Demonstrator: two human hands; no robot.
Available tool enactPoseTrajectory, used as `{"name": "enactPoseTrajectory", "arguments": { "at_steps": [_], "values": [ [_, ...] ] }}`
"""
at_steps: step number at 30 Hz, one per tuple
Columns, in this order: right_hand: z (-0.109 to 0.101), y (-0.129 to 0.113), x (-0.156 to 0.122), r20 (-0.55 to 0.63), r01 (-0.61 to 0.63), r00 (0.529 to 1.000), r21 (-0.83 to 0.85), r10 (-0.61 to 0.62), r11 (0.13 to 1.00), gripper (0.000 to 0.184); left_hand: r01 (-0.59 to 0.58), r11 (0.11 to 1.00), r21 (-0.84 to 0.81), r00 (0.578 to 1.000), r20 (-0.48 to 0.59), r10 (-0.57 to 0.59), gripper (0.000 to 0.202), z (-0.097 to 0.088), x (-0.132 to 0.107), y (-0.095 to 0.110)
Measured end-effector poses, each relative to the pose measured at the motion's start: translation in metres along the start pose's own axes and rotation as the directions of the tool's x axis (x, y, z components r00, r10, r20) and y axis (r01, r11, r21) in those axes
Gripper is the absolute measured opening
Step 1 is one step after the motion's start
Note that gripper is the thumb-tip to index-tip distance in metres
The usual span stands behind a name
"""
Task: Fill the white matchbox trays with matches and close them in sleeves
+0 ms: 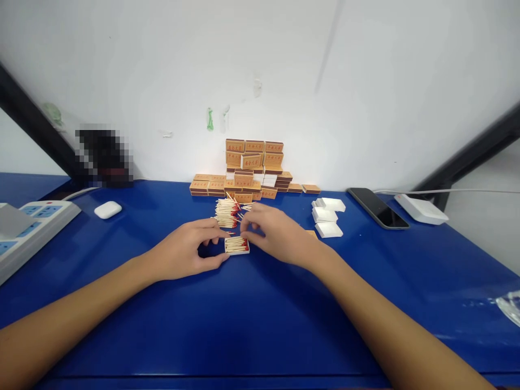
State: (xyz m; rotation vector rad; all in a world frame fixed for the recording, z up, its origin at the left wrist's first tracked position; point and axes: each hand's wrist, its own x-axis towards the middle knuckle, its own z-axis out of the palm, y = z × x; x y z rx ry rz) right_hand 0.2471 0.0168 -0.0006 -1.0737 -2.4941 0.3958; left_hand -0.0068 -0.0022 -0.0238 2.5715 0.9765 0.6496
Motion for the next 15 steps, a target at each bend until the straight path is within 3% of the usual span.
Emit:
{"name": "enactPoseTrajectory", "arguments": {
  "at_steps": [5, 11, 15],
  "values": [
    [0.003, 0.027, 0.007, -0.156, -0.141, 0.979, -0.072, 0.129, 0.987, 0.007, 0.015, 1.000, 0.010, 1.000, 0.002, -0.015, 0.037, 0.001, 0.000, 0.001],
    [0.022, 0.031, 0.020, -0.163, -0.222, 0.965, -0.104, 0.204, 0.969, 0.020, 0.007, 1.000, 0.011, 1.000, -0.003, -0.007, 0.032, 0.001, 0.001, 0.001],
    [0.025, 0.023, 0.028, -0.136, -0.266, 0.959, -0.143, 0.247, 0.953, 0.018, 0.011, 1.000, 0.012, 1.000, 0.004, -0.011, 0.030, 0.001, 0.000, 0.001]
  ]
}}
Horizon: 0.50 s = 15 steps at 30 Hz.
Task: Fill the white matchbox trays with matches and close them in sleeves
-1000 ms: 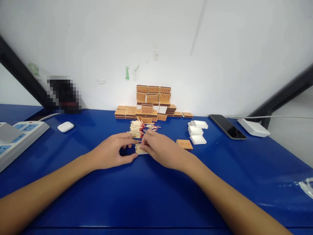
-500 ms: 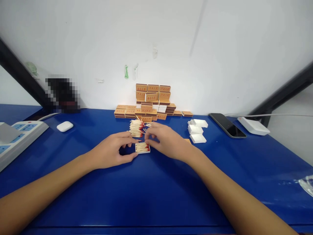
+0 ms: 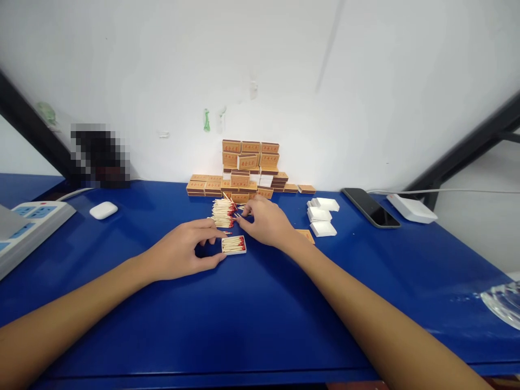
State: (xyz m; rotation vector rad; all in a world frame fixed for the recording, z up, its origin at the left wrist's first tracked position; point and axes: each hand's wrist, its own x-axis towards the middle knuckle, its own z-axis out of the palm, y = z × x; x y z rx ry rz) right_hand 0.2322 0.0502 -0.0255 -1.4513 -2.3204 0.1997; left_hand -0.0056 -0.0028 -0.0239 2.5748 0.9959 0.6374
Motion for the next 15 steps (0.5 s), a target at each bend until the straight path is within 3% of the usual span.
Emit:
{"name": "enactPoseTrajectory", "arguments": {
  "at_steps": [11, 15],
  "values": [
    [-0.025, 0.019, -0.012, 0.214, 0.070, 0.975, -0.044, -0.059, 0.997, 0.013, -0.013, 1.000, 0.002, 1.000, -0.006, 0.013, 0.032, -0.001, 0.001, 0.001],
    [-0.039, 0.009, -0.022, 0.242, 0.111, 0.963, 0.051, -0.120, 0.993, 0.022, -0.004, 1.000, 0.001, 1.000, -0.004, 0.004, 0.034, -0.001, 0.001, 0.001]
  ]
}}
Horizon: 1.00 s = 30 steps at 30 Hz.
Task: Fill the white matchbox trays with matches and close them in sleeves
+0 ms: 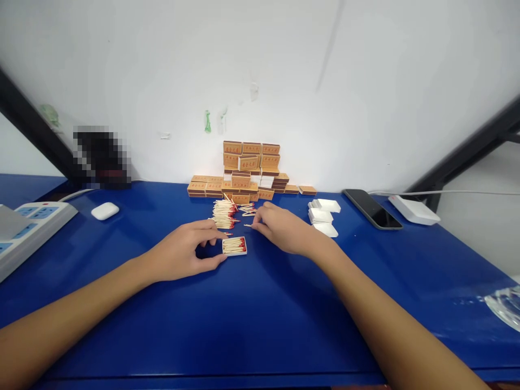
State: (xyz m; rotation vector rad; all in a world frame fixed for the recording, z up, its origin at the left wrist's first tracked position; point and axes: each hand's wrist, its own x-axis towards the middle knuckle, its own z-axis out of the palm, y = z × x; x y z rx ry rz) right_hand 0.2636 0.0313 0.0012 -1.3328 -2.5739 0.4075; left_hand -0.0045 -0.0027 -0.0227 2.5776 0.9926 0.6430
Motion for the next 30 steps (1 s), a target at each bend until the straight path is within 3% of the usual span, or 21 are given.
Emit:
{"name": "enactPoseTrajectory", "arguments": {
  "at_steps": [3, 8, 16, 24, 30],
  "values": [
    [0.001, -0.022, -0.006, 0.000, 0.063, 0.998, 0.030, -0.063, 0.998, 0.024, 0.000, 1.000, -0.005, 1.000, 0.004, 0.000, 0.028, 0.001, 0.000, -0.001],
    [0.015, -0.046, -0.010, 0.040, 0.108, 0.994, -0.068, -0.105, 0.992, 0.012, -0.007, 1.000, -0.011, 1.000, 0.010, 0.007, 0.021, 0.001, 0.000, -0.002],
    [0.013, -0.044, -0.006, -0.006, 0.111, 0.994, 0.052, -0.111, 0.993, 0.011, -0.010, 1.000, -0.026, 1.000, -0.005, 0.010, 0.017, 0.001, 0.000, -0.002],
    [0.013, -0.043, -0.006, 0.004, 0.136, 0.991, 0.030, -0.136, 0.990, 0.011, -0.010, 1.000, -0.025, 1.000, 0.003, 0.010, 0.018, 0.001, -0.001, -0.002],
    [0.017, -0.047, -0.007, -0.033, 0.245, 0.969, 0.056, -0.244, 0.968, 0.024, 0.002, 1.000, -0.011, 1.000, -0.003, -0.002, 0.017, 0.002, 0.000, -0.003]
  ]
}}
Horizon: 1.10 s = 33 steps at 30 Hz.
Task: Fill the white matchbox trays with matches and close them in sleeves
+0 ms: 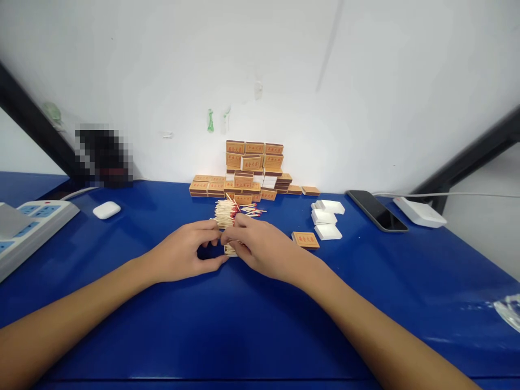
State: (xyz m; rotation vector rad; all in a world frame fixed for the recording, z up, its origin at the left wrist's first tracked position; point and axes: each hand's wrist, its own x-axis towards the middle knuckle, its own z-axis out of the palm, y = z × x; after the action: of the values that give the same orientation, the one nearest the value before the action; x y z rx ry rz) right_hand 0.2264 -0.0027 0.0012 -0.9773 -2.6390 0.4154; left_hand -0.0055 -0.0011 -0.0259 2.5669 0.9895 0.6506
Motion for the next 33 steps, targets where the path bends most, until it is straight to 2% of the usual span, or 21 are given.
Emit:
{"name": "enactPoseTrajectory", "arguments": {
  "at_steps": [7, 12, 15, 18, 21, 26, 30, 33],
  "values": [
    [-0.002, 0.001, -0.001, -0.028, -0.030, 0.999, -0.017, 0.030, 0.999, 0.028, -0.023, 1.000, -0.012, 1.000, -0.008, 0.023, 0.015, -0.001, 0.000, 0.001],
    [-0.007, 0.004, -0.001, 0.019, -0.014, 1.000, 0.043, 0.013, 0.999, 0.024, 0.013, 1.000, -0.001, 1.000, 0.014, -0.013, 0.018, -0.002, 0.000, 0.002],
    [-0.008, 0.014, 0.000, -0.093, -0.039, 0.995, 0.064, 0.045, 0.997, 0.023, 0.002, 1.000, -0.005, 1.000, 0.018, -0.002, 0.023, -0.003, 0.000, 0.003],
    [-0.005, 0.028, 0.005, -0.209, -0.136, 0.968, 0.014, 0.136, 0.991, 0.014, 0.000, 1.000, 0.002, 1.000, 0.018, 0.000, 0.027, -0.002, 0.000, 0.003],
    [0.003, 0.038, 0.013, -0.221, -0.200, 0.956, -0.014, 0.192, 0.980, 0.010, 0.003, 1.000, 0.007, 1.000, 0.014, -0.003, 0.030, -0.002, 0.000, 0.003],
    [0.011, 0.048, 0.025, -0.185, -0.173, 0.969, -0.024, 0.166, 0.985, 0.009, 0.006, 1.000, 0.002, 1.000, 0.004, -0.006, 0.031, -0.002, -0.001, 0.003],
    [-0.003, 0.047, 0.015, -0.169, -0.143, 0.977, -0.050, 0.133, 0.988, 0.011, 0.009, 1.000, 0.003, 1.000, 0.011, -0.009, 0.032, -0.003, 0.000, 0.004],
    [-0.017, 0.036, 0.004, -0.150, -0.131, 0.981, -0.039, 0.124, 0.991, 0.008, 0.000, 1.000, -0.001, 1.000, 0.009, 0.000, 0.034, -0.003, 0.000, 0.004]
  ]
}}
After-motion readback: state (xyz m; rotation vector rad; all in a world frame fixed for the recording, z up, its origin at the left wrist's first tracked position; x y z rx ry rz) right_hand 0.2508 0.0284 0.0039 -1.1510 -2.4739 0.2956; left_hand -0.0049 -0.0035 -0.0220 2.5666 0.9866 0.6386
